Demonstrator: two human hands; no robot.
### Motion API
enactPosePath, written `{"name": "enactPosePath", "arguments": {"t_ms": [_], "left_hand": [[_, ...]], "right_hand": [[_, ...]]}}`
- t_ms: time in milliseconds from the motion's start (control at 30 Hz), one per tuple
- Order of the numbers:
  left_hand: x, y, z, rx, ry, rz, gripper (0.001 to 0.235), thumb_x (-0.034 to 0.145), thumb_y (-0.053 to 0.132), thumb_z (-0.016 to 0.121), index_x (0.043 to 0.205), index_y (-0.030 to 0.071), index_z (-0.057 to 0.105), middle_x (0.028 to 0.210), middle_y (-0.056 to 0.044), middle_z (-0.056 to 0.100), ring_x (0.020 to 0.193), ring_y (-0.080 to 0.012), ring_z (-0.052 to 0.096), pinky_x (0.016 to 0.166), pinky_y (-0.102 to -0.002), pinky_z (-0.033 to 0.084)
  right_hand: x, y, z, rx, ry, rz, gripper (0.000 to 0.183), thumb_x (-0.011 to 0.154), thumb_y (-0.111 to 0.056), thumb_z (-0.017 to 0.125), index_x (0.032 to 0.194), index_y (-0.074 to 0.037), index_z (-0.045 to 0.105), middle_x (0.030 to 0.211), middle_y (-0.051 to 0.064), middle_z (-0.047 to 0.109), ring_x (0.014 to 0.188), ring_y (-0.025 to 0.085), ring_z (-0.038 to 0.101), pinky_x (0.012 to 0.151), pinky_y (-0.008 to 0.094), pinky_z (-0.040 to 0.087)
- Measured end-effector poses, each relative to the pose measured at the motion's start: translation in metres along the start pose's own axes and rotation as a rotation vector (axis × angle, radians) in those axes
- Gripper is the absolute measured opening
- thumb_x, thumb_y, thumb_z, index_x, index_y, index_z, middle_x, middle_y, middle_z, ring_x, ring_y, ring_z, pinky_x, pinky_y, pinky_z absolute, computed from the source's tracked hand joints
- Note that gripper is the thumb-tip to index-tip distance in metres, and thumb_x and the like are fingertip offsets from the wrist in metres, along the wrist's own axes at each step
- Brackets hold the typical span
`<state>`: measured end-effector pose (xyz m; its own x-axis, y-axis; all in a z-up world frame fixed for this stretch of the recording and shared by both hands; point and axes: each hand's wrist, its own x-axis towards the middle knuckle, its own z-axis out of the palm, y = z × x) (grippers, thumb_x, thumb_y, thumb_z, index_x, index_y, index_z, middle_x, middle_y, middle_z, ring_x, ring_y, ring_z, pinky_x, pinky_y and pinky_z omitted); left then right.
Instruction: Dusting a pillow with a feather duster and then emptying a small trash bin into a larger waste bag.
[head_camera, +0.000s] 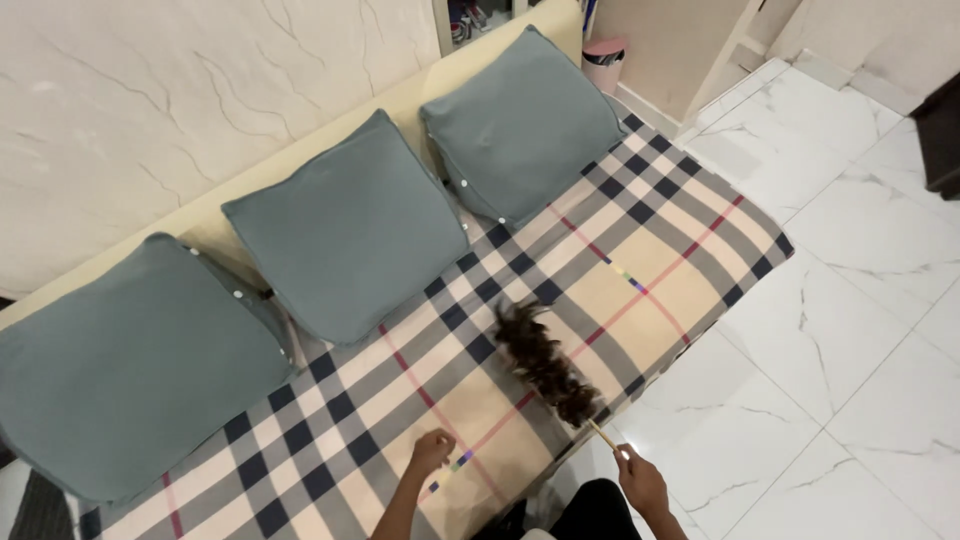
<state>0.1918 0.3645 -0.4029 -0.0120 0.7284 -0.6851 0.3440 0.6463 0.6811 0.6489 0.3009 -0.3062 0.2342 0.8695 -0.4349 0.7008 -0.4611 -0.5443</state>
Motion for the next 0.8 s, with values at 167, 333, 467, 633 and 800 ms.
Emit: {"name": "enactPosePath", "arguments": {"t_ms": [167,333,467,633,800], "left_hand": [[0.182,0.145,-0.013,0.091,0.223,0.270,0.013,0.084,0.014,0.064,0.092,0.009,0.072,0.082,-0.007,0.073,0.075,-0.0222,0.071,0.064,-0.037,0.054],[0.315,0.337,-0.037,0.418,0.568,0.581,0.027,0.080,0.021,0.076,0.104,0.009,0.071,0.101,-0.015,0.070,0.100,-0.0333,0.067,0.090,-0.044,0.053],[0.371,0.505,-0.031,0.450,0.649,0.311,0.060,0.077,0.031,0.080,0.129,0.009,0.058,0.135,-0.019,0.050,0.125,-0.0393,0.050,0.104,-0.048,0.045],[0.465,0.659,-0.021,0.687,0.810,0.361,0.083,0.073,0.041,0.082,0.143,0.013,0.046,0.150,-0.022,0.033,0.138,-0.0434,0.031,0.109,-0.056,0.030],[0.579,0.741,-0.056,0.754,0.995,0.426,0.075,0.091,0.049,0.070,0.149,0.008,0.044,0.154,-0.020,0.036,0.146,-0.0412,0.030,0.114,-0.057,0.029]], "right_hand": [[0.177,-0.006,-0.048,-0.121,-0.021,-0.403,0.026,0.098,-0.032,0.055,0.115,-0.015,0.065,0.088,0.011,0.069,0.082,0.033,0.064,0.070,0.046,0.051],[0.385,-0.060,-0.105,-0.394,-0.177,-0.569,0.021,0.098,-0.032,0.058,0.114,-0.019,0.065,0.095,0.007,0.063,0.096,0.029,0.060,0.081,0.044,0.048],[0.534,-0.100,-0.122,-0.555,-0.328,-0.747,0.018,0.099,-0.030,0.060,0.113,-0.021,0.065,0.107,0.005,0.060,0.109,0.027,0.055,0.091,0.045,0.045],[0.697,-0.105,-0.146,-0.551,-0.344,-0.723,0.032,0.086,-0.035,0.073,0.115,-0.022,0.066,0.125,0.008,0.055,0.125,0.031,0.048,0.098,0.051,0.043],[0.823,-0.059,-0.144,-0.375,-0.469,-0.051,0.067,0.073,-0.043,0.089,0.122,-0.021,0.050,0.129,0.011,0.045,0.125,0.038,0.049,0.101,0.055,0.047]]}}
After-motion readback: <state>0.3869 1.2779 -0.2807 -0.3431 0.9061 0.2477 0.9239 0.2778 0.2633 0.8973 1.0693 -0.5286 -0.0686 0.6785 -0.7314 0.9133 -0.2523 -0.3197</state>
